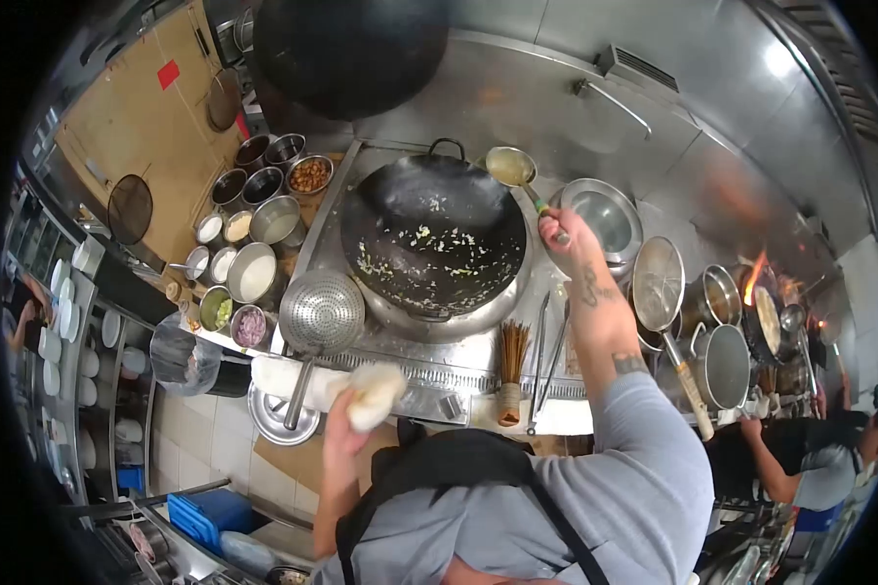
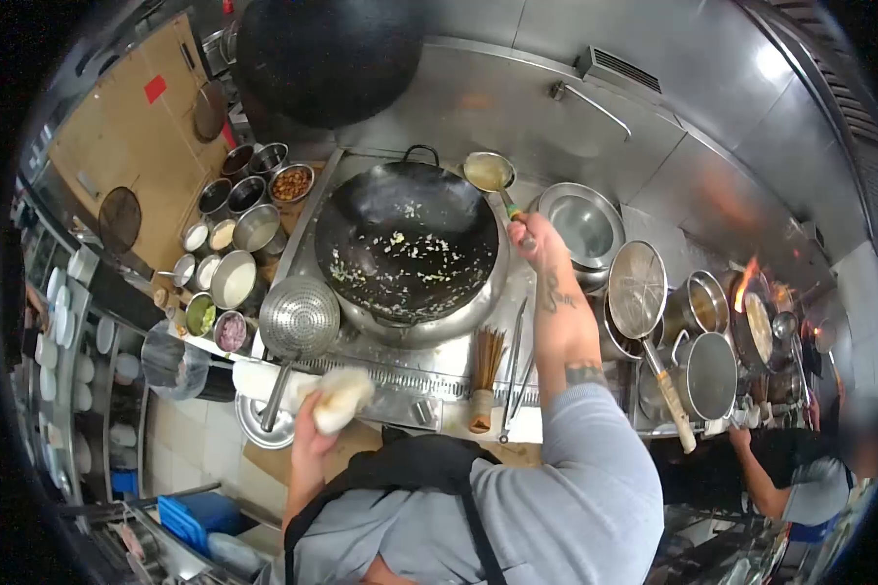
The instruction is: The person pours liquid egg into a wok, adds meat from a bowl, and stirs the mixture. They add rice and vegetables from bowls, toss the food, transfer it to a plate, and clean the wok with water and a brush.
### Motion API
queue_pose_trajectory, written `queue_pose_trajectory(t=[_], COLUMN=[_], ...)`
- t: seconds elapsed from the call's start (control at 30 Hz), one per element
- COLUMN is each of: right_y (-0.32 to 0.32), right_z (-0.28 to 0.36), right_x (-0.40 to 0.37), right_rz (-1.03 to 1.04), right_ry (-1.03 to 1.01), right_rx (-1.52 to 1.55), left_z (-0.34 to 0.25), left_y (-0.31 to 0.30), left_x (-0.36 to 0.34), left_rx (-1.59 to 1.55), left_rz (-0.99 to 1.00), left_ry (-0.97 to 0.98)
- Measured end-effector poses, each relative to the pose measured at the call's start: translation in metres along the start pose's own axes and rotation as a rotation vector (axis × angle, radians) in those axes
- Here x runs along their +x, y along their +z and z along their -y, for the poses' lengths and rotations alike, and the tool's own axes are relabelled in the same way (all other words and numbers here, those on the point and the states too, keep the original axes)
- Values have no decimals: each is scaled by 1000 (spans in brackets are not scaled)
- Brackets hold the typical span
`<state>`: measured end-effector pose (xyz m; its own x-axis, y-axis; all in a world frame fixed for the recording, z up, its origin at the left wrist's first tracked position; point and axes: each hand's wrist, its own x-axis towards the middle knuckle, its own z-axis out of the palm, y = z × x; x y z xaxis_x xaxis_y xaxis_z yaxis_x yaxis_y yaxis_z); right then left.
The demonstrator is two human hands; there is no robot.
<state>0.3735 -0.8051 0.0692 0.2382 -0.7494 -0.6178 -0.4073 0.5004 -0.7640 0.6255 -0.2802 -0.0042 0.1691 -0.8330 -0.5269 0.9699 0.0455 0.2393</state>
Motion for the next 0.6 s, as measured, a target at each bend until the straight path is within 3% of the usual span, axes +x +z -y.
queue_pose_trajectory(t=[0.07, 0.13, 0.17, 0.3, 0.4, 0.43, 0.53, 0.6], right_y=[-13, 2, 4, -8, -58, -34, -64, -63], right_z=[-19, -36, -42, -86, -128, -86, -104, -96], right_x=[-7, -51, -75, -115, -100, -167, -138, -129], right_rz=[-12, -269, -312, -467, -738, -663, -775, -706], right_ry=[25, -230, -273, -327, -644, -343, -245, -64], right_rx=[410, -416, -497, -329, -582, -372, -571, -567], left_z=[-2, -5, -7, -30, -47, -52, -55, -52], left_y=[-13, -27, -34, -39, -14, -6, -2, 6], left_x=[-41, -64, -66, -43, -34, -33, -22, -12], left_rx=[-47, -58, -50, 2, 64, 99, 144, 241], left_rz=[-25, -108, -100, -83, -25, 16, 163, 255], left_ry=[52, 66, 59, 34, 21, 27, 8, 23])
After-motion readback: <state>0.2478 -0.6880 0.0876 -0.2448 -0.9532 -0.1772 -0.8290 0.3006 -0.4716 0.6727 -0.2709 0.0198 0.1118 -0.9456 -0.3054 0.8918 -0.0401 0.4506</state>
